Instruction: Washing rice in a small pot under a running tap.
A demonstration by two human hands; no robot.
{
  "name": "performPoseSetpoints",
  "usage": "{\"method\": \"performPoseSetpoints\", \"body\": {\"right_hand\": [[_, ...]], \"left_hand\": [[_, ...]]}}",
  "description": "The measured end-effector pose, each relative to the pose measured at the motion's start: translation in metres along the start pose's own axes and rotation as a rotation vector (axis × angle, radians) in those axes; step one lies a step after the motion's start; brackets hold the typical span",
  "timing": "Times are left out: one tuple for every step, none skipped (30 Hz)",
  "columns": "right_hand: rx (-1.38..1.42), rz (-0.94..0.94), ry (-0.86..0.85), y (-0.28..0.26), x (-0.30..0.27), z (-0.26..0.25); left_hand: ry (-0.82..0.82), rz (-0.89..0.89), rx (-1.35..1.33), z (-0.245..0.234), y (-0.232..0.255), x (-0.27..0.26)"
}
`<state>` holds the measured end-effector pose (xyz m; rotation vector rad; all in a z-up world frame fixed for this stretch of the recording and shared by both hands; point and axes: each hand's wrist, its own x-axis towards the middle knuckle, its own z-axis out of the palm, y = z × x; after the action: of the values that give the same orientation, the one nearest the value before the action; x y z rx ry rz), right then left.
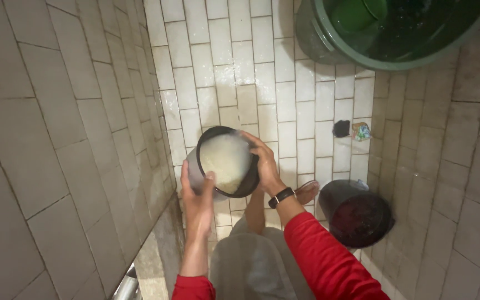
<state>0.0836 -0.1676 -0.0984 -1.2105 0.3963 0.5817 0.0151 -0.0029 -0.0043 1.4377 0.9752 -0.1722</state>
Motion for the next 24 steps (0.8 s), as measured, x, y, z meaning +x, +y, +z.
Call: {"method": "performPoseSetpoints", "body": {"right_hand": [[-0.020,-0.001,0.019,0.001,0.002,-0.001],[-0.041,-0.001,0.037,0.003,0.003,-0.002],[-0.042,0.000,0.038,0.000,0.003,-0.002],[-0.072,-0.012,0.037,-0.002,0.002,-0.002],[-0.103,-0.027,0.033,-0.005,0.004,-0.002],[-0.104,-0.029,0.031,-0.004,0.006,-0.003],[-0.059,-0.007,0.039,-0.002,0.008,-0.004],[-0.014,0.015,0.047,0.000,0.011,-0.004],[-0.015,0.015,0.049,-0.002,0.010,-0.004],[-0.070,-0.010,0.042,-0.004,0.010,-0.004],[-0.125,-0.034,0.035,-0.006,0.010,-0.004],[-0.126,-0.034,0.036,-0.010,0.009,-0.003],[-0.062,0.006,0.039,-0.014,0.009,0.000],[0.002,0.046,0.042,-0.018,0.009,0.002],[0.003,0.046,0.042,-0.016,0.010,0.002],[0.044,0.038,0.031,-0.014,0.011,0.001],[0.084,0.029,0.022,-0.012,0.011,-0.001],[0.084,0.029,0.023,-0.010,0.012,-0.002],[0.067,0.022,0.022,-0.009,0.012,-0.003],[0.049,0.015,0.021,-0.007,0.013,-0.005],[0.050,0.015,0.023,-0.009,0.013,-0.005],[0.056,0.018,0.020,-0.010,0.012,-0.004],[0.062,0.021,0.015,-0.012,0.012,-0.004],[0.062,0.022,0.016,-0.014,0.010,-0.004]], "left_hand": [[-0.006,-0.003,0.018,-0.003,-0.005,0.003],[-0.013,-0.006,0.037,-0.006,-0.011,0.006],[-0.013,-0.007,0.036,-0.006,-0.009,0.006],[-0.017,-0.022,0.045,-0.006,-0.007,0.007],[-0.020,-0.033,0.052,-0.005,-0.004,0.008],[-0.019,-0.031,0.050,-0.004,-0.001,0.009],[-0.014,-0.060,0.050,-0.004,0.002,0.009],[-0.009,-0.089,0.050,-0.003,0.005,0.009],[-0.011,-0.089,0.049,-0.002,0.013,0.008],[0.003,-0.138,0.058,-0.001,0.020,0.006],[0.018,-0.187,0.067,0.000,0.027,0.005],[0.016,-0.187,0.067,0.000,0.024,0.005],[-0.011,-0.164,-0.013,-0.001,0.021,0.006],[-0.038,-0.141,-0.093,-0.002,0.018,0.007],[-0.037,-0.141,-0.092,-0.002,0.018,0.007],[-0.037,-0.149,-0.095,-0.002,0.019,0.007],[-0.038,-0.158,-0.098,-0.002,0.019,0.006],[-0.039,-0.159,-0.098,-0.002,0.022,0.005],[-0.049,-0.170,-0.095,-0.002,0.024,0.003],[-0.060,-0.182,-0.092,-0.002,0.026,0.002],[-0.061,-0.183,-0.091,-0.002,0.026,0.002],[-0.052,-0.197,-0.073,-0.002,0.027,0.002],[-0.041,-0.211,-0.056,-0.002,0.027,0.002],[-0.042,-0.211,-0.055,-0.002,0.028,0.001]]}}
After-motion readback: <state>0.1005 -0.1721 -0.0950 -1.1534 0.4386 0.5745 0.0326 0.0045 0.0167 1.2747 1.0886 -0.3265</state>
